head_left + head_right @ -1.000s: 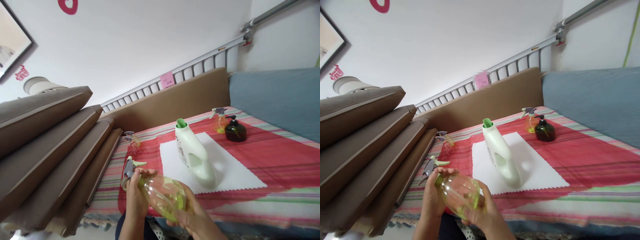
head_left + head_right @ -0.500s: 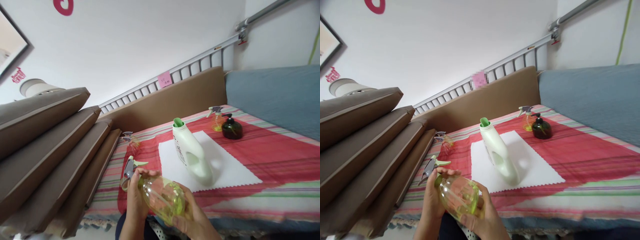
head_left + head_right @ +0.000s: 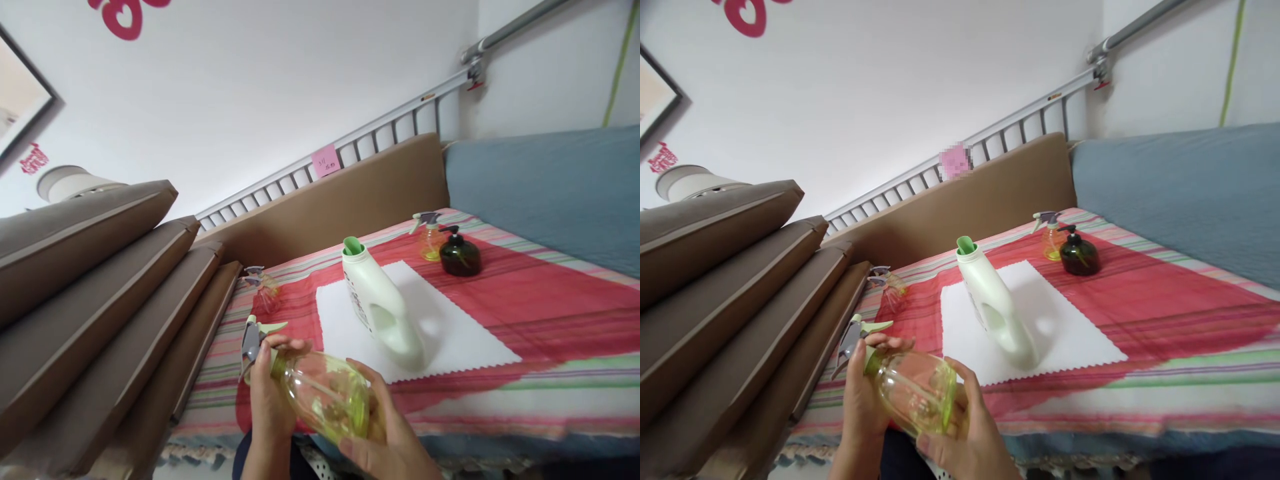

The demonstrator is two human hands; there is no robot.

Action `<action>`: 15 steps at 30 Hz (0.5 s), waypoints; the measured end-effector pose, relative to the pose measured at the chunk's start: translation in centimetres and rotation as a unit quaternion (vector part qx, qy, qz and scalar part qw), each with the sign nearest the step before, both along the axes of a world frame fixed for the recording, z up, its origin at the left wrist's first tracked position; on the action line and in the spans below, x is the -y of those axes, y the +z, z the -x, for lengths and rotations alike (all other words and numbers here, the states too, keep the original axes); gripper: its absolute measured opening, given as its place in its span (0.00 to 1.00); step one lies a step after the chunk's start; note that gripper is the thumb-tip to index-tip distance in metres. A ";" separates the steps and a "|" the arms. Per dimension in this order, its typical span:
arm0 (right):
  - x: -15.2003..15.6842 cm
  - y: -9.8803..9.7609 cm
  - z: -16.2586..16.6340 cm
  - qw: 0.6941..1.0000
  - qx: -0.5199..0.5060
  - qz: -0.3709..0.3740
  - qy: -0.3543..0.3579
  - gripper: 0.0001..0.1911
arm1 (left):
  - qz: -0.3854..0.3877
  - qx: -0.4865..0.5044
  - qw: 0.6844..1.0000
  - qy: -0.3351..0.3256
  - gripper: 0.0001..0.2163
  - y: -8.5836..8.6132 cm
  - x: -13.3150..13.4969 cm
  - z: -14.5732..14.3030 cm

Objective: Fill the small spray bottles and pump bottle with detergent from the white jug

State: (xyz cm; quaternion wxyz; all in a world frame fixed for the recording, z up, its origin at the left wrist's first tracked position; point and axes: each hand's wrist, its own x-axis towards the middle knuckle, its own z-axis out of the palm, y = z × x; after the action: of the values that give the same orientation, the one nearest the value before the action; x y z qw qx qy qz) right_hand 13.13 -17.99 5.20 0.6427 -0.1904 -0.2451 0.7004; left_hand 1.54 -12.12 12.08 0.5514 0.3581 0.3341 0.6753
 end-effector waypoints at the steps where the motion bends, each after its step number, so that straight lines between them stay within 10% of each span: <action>1: 0.2 0.1 0.0 1.000 0.001 0.001 0.003 0.48 | 0.002 -0.002 1.000 -0.003 0.12 0.0 0.0 -0.1; 15: -0.9 -1.3 0.3 0.998 0.001 -0.023 0.059 0.42 | -0.027 -0.042 0.999 -0.015 0.11 -0.4 0.1 0.3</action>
State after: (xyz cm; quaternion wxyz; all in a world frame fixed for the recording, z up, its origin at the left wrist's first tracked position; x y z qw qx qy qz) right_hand 12.87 -17.08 3.89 0.6043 -0.1618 -0.2726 0.7310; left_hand 1.23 -12.23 11.69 0.5375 0.4059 0.3327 0.6600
